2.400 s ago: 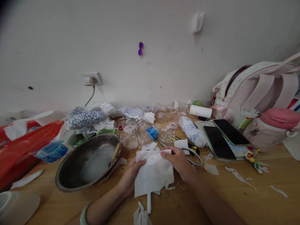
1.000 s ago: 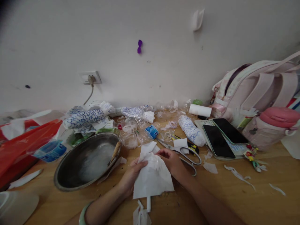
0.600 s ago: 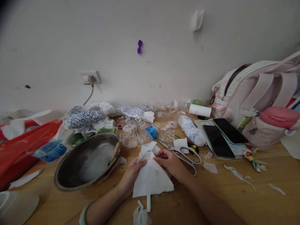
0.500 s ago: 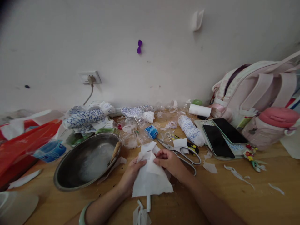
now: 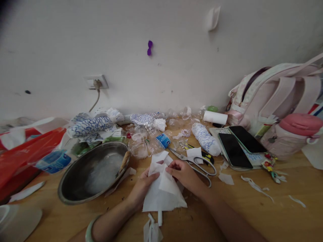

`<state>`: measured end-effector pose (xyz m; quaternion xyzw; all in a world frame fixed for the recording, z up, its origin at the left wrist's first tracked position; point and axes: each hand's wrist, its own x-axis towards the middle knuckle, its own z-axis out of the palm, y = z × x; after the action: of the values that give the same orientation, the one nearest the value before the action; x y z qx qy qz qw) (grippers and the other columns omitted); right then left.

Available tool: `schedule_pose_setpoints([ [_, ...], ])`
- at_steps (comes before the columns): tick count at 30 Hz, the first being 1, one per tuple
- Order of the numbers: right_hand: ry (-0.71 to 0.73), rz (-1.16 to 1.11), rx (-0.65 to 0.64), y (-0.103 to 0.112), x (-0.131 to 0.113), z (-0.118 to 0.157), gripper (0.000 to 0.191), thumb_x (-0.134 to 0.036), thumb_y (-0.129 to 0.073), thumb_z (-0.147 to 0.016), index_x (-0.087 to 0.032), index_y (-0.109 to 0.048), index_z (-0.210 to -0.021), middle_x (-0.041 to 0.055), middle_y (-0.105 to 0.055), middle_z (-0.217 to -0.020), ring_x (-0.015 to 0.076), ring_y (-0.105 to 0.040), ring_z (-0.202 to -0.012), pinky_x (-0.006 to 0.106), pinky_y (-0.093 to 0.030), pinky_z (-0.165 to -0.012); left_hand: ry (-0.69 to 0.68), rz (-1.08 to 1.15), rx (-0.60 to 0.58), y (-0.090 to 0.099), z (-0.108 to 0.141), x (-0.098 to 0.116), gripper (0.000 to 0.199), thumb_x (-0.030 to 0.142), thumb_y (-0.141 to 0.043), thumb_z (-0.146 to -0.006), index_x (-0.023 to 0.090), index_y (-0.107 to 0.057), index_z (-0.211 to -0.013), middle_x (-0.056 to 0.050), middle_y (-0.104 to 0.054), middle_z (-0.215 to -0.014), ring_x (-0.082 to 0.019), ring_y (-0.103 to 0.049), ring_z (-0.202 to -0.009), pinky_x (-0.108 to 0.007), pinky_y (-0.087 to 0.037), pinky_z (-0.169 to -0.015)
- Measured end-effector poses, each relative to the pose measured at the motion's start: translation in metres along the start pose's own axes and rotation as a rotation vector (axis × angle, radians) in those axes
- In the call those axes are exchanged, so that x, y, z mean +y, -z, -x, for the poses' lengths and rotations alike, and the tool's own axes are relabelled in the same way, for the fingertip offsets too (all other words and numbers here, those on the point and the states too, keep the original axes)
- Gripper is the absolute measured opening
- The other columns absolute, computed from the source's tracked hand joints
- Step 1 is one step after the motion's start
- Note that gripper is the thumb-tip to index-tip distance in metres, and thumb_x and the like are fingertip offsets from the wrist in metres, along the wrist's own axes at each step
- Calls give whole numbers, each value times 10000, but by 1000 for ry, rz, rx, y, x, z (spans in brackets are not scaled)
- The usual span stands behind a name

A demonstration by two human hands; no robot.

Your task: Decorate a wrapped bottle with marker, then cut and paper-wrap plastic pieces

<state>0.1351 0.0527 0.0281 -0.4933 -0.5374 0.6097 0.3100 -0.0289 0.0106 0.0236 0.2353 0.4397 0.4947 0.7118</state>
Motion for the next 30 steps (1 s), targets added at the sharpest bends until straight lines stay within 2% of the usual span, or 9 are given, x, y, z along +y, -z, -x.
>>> schedule_pose_setpoints([
  [3,50,50,57,-2,0,1,317,-461,-698,-616,-179,-597,-721,4,-586,-701,151,-507,-668,265,-397,-616,-21,-5,2,1,1,0,712,277,-788,-556,172,-585,-1231,-26,-723,-853,-173,-612,-674,-272,-453,-663],
  [5,87,78,89,-3,2,1,299,-450,-686,-624,-180,-619,-734,17,-614,-728,172,-539,-707,281,-422,-655,-28,-5,11,1,0,-1,721,270,-783,-559,178,-570,-1242,-25,-721,-868,-173,-616,-682,-272,-454,-664],
  [13,202,172,200,-9,7,2,245,-410,-640,-692,-190,-677,-793,47,-688,-778,218,-616,-754,327,-477,-716,-6,6,45,-1,-1,-2,474,271,-776,-522,155,-639,-960,-36,-707,-738,-188,-614,-641,-269,-430,-604],
  [18,370,422,249,-9,11,5,193,-358,-593,-802,-208,-710,-829,68,-720,-827,234,-648,-768,360,-497,-738,-1,2,52,0,-2,-3,434,273,-778,-521,159,-644,-918,-24,-695,-698,-175,-600,-599,-271,-422,-604],
  [23,614,692,212,-7,17,5,273,-264,-460,-910,-184,-721,-923,119,-713,-921,252,-667,-858,397,-526,-789,-6,12,41,2,-4,-5,455,277,-790,-519,146,-652,-932,-39,-702,-717,-190,-617,-633,-276,-427,-622],
  [26,672,830,182,-8,17,5,315,-234,-404,-939,-163,-708,-980,141,-694,-940,254,-662,-870,409,-536,-803,-8,12,57,2,-4,-5,444,268,-782,-525,147,-649,-931,-35,-701,-703,-183,-606,-617,-273,-424,-618],
  [30,694,917,171,-9,14,6,315,-213,-388,-942,-159,-698,-931,149,-681,-909,262,-654,-849,417,-539,-775,-5,12,59,1,-2,-5,407,260,-775,-528,152,-650,-900,-28,-694,-685,-176,-592,-602,-272,-418,-616],
])
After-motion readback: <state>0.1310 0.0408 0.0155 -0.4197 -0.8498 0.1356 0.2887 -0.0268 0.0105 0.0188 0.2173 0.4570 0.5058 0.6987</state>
